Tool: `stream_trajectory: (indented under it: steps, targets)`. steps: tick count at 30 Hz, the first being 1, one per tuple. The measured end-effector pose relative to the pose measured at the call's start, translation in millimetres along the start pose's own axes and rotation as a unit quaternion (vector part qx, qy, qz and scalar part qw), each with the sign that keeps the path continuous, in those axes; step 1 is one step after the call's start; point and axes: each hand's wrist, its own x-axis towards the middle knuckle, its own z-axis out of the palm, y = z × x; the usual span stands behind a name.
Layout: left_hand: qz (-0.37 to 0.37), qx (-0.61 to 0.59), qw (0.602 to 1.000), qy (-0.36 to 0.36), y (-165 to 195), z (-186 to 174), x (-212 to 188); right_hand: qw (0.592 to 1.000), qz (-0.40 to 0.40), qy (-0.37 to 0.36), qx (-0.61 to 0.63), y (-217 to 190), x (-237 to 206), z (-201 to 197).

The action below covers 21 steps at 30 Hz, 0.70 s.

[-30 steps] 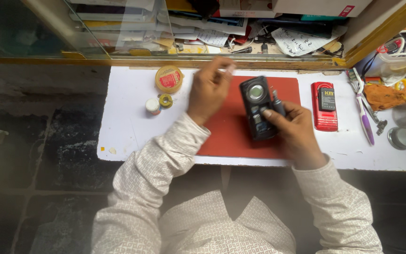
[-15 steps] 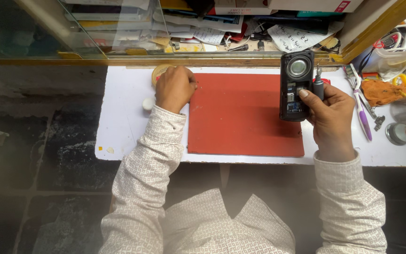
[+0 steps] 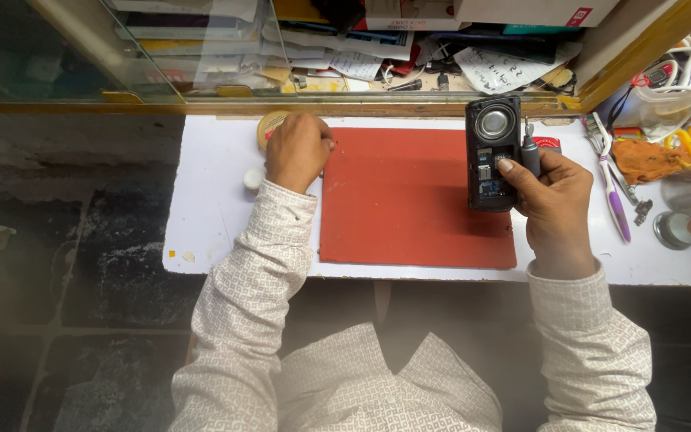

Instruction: The person places a red mat on the workbench, sets a mobile phone on it, and uses a screwdriver to remove screws from the phone's back. They pry open the back cover, separate the keypad and front housing, and use tweezers to work on the exposed internal components.

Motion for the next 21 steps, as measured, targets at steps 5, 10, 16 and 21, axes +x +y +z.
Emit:
stream_trajectory:
  steps: [5, 10, 16, 21]
  targets:
    - [-0.01, -0.014, 0.999, 0.031, 3, -3, 1, 1.0, -0.001, 0.002, 0.003, 3, 0, -3]
    - [0.051, -0.141, 0.986, 0.07, 11, -4, 0, 1.0, -0.003, 0.006, 0.004, 8, 1, -3]
    - [0.1, -0.349, 0.926, -0.103, 52, 16, -21, 0.994, -0.077, 0.009, -0.07, 23, -12, 24]
    - [0.156, -0.456, 0.86, -0.167, 68, 30, -42, 0.92, -0.218, 0.058, -0.32, 24, -39, 58]
